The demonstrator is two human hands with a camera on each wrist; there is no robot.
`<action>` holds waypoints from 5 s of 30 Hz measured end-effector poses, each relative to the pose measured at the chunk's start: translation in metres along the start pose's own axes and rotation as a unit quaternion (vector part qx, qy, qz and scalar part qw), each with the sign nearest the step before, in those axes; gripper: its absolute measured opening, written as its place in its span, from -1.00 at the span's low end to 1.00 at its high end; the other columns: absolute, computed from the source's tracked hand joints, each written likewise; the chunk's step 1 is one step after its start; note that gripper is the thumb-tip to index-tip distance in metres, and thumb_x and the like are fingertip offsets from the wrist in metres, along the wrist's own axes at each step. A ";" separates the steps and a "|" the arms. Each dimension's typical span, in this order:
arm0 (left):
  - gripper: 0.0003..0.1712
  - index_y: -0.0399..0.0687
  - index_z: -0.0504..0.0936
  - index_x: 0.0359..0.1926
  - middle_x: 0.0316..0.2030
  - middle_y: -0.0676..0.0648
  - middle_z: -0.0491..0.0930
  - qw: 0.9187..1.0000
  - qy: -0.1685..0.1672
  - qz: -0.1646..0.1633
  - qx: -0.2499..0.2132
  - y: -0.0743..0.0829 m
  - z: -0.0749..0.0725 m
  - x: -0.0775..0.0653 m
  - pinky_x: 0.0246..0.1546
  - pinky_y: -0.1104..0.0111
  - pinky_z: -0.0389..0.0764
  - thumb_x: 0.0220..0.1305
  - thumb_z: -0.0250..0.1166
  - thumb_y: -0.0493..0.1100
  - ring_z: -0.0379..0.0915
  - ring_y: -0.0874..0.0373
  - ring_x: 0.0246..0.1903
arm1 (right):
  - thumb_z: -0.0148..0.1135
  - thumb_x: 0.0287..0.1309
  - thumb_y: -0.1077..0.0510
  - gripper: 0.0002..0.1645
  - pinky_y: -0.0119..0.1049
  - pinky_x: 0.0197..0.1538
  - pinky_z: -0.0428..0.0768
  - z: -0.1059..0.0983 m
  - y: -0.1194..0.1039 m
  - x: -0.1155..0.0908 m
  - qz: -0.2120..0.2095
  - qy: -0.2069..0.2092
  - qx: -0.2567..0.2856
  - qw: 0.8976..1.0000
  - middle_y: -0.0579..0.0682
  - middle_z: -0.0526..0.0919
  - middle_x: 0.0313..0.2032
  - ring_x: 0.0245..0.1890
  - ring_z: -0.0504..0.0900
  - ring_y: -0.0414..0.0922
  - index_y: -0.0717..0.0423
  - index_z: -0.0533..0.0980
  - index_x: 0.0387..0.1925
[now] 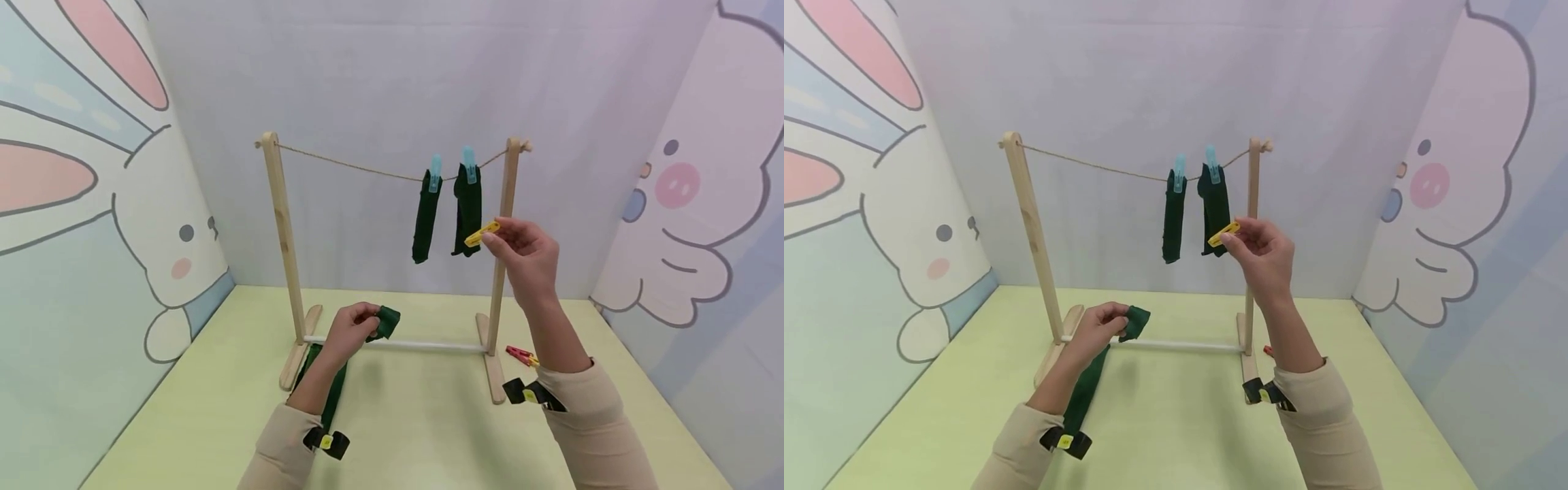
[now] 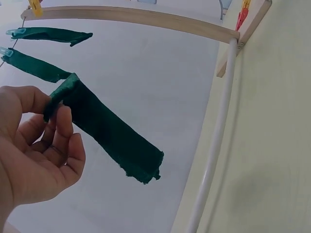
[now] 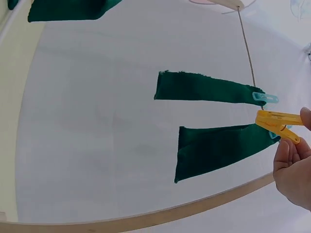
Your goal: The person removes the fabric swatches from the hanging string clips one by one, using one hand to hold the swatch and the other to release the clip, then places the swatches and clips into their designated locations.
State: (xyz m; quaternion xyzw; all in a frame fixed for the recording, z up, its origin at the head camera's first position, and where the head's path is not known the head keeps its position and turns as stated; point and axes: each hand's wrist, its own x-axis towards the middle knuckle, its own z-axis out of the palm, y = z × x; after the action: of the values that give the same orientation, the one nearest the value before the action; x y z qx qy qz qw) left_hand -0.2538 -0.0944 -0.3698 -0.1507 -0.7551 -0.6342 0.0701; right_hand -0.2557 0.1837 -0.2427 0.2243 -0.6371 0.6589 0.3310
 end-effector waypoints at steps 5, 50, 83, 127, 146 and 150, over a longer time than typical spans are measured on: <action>-0.75 -0.36 0.60 -0.13 -0.41 -0.14 0.54 1.000 0.013 -0.015 0.015 -0.017 -0.004 -0.001 -0.36 0.17 0.56 0.19 0.11 -0.40 0.47 -0.12 -0.42 | 0.34 0.03 0.32 -0.70 -0.46 -0.23 0.55 -0.008 0.010 -0.012 0.031 0.004 0.021 0.999 0.07 0.62 -0.32 -0.38 0.56 -0.11 0.40 0.55 -0.17; -0.72 -0.41 0.60 -0.12 -0.48 -0.09 0.55 0.983 0.039 -0.164 0.074 -0.071 -0.012 -0.064 -0.45 0.18 0.57 0.14 0.13 -0.41 0.53 0.02 -0.52 | 0.37 0.04 0.21 -0.70 -0.50 -0.29 0.54 -0.099 0.077 -0.100 0.303 0.048 -0.050 0.950 -0.12 0.58 -0.40 -0.43 0.56 -0.24 0.25 0.51 -0.20; -0.69 -0.47 0.53 -0.08 -0.58 -0.14 0.55 0.960 -0.118 -0.252 0.041 -0.073 -0.032 -0.088 -0.66 0.33 0.52 0.14 0.20 -0.39 0.47 0.18 -0.64 | 0.38 0.00 0.20 -0.45 -0.37 -0.26 0.49 -0.164 0.119 -0.136 0.410 -0.149 -0.264 0.860 0.13 0.59 -0.20 -0.30 0.52 -0.21 0.50 0.44 -0.04; -0.69 -0.32 0.52 0.00 -0.38 -0.09 0.54 0.992 -0.052 -0.105 0.040 -0.040 -0.025 -0.062 -0.37 0.19 0.50 0.27 0.19 -0.24 0.49 -0.10 -0.34 | 0.21 0.22 0.05 -0.47 -0.31 -0.24 0.55 -0.160 0.114 -0.138 0.346 -0.143 -0.261 0.890 0.12 0.59 -0.21 -0.23 0.56 0.00 0.45 0.45 -0.01; -0.73 -0.31 0.54 -0.01 -0.35 -0.14 0.53 0.996 0.008 -0.083 -0.043 -0.020 -0.006 -0.036 -0.29 0.26 0.48 0.27 0.18 -0.32 0.48 -0.06 -0.32 | 0.18 0.23 0.03 -0.49 -0.47 -0.18 0.52 -0.096 0.066 -0.083 0.212 -0.159 -0.214 0.940 0.23 0.54 -0.09 -0.19 0.53 -0.25 0.35 0.42 0.05; -0.72 -0.23 0.55 0.00 -0.31 -0.13 0.53 0.997 0.006 -0.067 -0.046 -0.014 -0.006 -0.029 -0.27 0.29 0.49 0.27 0.21 -0.25 0.49 0.02 -0.31 | 0.18 0.24 0.08 -0.52 -0.49 -0.15 0.51 -0.087 0.052 -0.064 0.174 -0.169 -0.191 0.951 0.24 0.53 -0.06 -0.17 0.54 -0.28 0.35 0.42 0.05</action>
State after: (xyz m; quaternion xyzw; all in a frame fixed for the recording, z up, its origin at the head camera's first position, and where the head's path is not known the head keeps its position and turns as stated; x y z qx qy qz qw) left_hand -0.2312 -0.1063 -0.3902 -0.0992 -0.7331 -0.6724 0.0248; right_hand -0.2384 0.2616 -0.3325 0.1505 -0.8270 0.5247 0.1349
